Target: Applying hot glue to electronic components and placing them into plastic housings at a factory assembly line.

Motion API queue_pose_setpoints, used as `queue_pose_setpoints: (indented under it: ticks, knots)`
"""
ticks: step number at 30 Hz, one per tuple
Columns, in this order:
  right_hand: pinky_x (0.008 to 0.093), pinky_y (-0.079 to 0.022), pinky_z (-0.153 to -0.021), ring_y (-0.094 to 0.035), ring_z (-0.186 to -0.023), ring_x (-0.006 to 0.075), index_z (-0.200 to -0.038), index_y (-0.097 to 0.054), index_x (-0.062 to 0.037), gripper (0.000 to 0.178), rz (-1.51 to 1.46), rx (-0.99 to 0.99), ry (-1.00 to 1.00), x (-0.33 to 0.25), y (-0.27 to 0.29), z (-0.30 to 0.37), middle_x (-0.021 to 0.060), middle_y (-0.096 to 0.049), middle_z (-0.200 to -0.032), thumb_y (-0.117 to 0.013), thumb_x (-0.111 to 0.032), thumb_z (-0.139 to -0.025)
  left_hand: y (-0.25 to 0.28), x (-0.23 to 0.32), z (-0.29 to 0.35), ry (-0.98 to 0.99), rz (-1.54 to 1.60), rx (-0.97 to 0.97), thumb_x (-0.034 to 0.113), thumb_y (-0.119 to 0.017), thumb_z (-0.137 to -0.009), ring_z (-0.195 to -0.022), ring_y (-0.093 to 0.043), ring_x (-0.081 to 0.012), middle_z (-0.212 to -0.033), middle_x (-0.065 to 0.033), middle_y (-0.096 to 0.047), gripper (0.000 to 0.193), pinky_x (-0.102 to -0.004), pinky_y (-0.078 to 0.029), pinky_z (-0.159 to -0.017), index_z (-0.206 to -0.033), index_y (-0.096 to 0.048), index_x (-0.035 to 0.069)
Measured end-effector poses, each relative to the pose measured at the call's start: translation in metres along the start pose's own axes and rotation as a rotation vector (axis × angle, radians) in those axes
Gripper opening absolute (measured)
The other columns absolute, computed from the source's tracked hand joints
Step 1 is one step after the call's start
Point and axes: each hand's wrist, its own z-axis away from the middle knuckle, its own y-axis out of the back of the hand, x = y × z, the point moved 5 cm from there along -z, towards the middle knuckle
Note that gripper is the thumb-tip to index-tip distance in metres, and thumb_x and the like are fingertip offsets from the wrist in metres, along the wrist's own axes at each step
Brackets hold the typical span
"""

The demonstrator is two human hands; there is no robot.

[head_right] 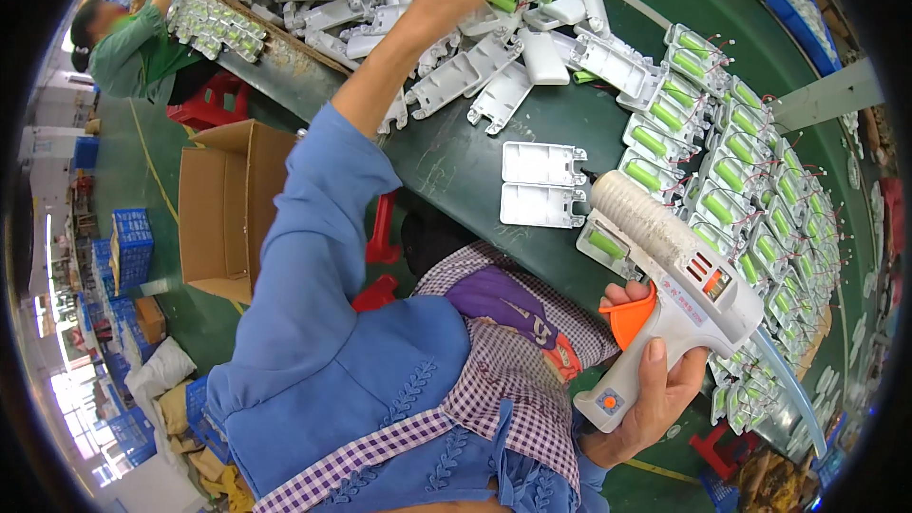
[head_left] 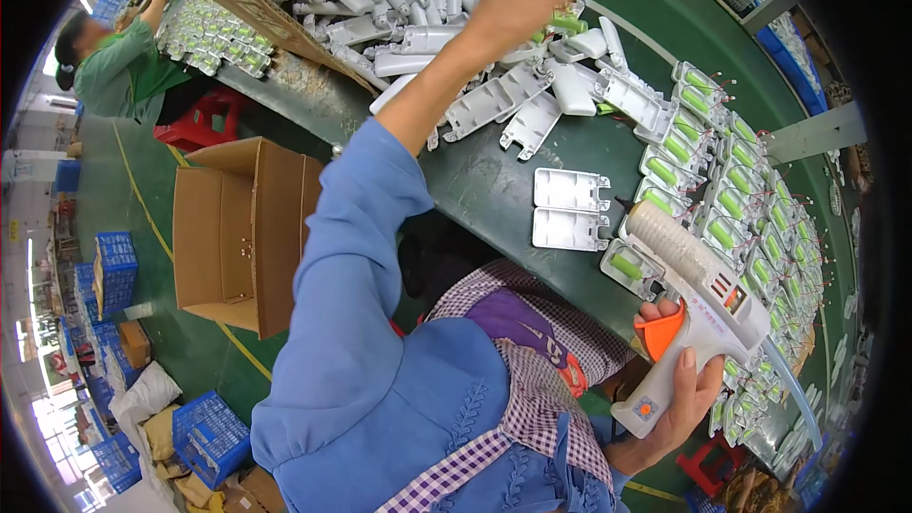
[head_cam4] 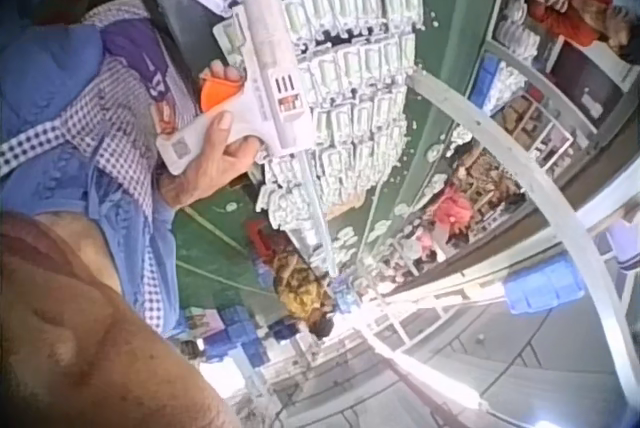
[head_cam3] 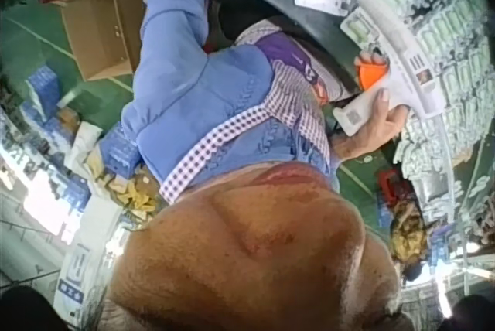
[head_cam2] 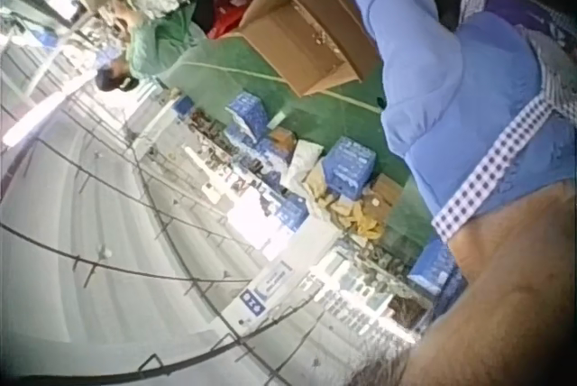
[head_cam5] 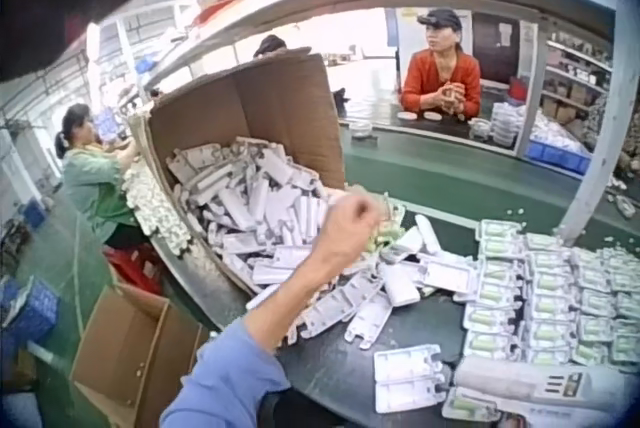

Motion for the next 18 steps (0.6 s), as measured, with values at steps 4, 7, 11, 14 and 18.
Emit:
queue_pose_setpoints:
  ticks: [4, 7, 11, 14, 18]
  knots:
    - [0.0502, -0.050, -0.095, -0.062, -0.107, 0.0409, -0.137, -0.032, 0.0140, 0.055, 0.064, -0.035, -0.026, -0.002, -0.003, 0.003, 0.0327, -0.057, -0.118, -0.052, -0.013, -0.092, 0.005, 0.025, 0.006, -0.361, -0.496, 0.100, 0.018, -0.069, -0.079, -0.083, -0.061, -0.0353, -0.079, -0.0136, -0.067, 0.015, -0.0457, -0.048, -0.073, -0.073, -0.068, 0.004]
    - [0.0505, -0.050, -0.096, -0.062, -0.107, 0.0411, -0.137, -0.031, 0.0139, 0.056, 0.084, -0.046, -0.032, -0.001, 0.002, 0.002, 0.0330, -0.057, -0.119, -0.052, -0.012, -0.093, 0.004, 0.019, 0.002, -0.339, -0.453, 0.047, 0.019, -0.072, -0.077, -0.082, -0.060, -0.0338, -0.079, -0.0124, -0.067, 0.015, -0.0446, -0.047, -0.075, -0.075, -0.068, 0.005]
    - [0.0505, -0.049, -0.096, -0.062, -0.107, 0.0411, -0.137, -0.031, 0.0138, 0.055, 0.070, -0.048, -0.022, -0.001, -0.001, 0.001, 0.0332, -0.057, -0.119, -0.052, -0.012, -0.093, 0.024, 0.004, 0.005, 0.017, -0.190, -0.067, 0.019, -0.070, -0.080, -0.071, -0.065, -0.0272, -0.075, -0.0131, -0.068, 0.018, -0.0394, -0.051, -0.067, -0.079, -0.068, 0.002]
    - [0.0533, -0.053, -0.089, -0.064, -0.102, 0.0432, -0.135, -0.033, 0.0136, 0.052, 0.018, -0.009, -0.003, -0.002, -0.003, 0.001, 0.0343, -0.059, -0.113, -0.052, -0.006, -0.091, 0.040, 0.008, 0.008, -0.007, -0.040, 0.239, 0.020, -0.067, -0.083, -0.065, -0.067, -0.0287, -0.072, -0.0145, -0.068, 0.017, -0.0390, -0.052, -0.064, -0.083, -0.069, 0.003]
    - [0.0532, -0.053, -0.088, -0.064, -0.102, 0.0434, -0.135, -0.033, 0.0138, 0.052, 0.036, -0.013, -0.003, -0.002, -0.004, 0.002, 0.0345, -0.059, -0.113, -0.052, -0.007, -0.091, 0.024, 0.016, 0.023, -0.084, -0.368, 0.052, 0.017, -0.062, -0.086, -0.067, -0.068, -0.0310, -0.070, -0.0153, -0.067, 0.014, -0.0406, -0.052, -0.063, -0.083, -0.067, 0.005]
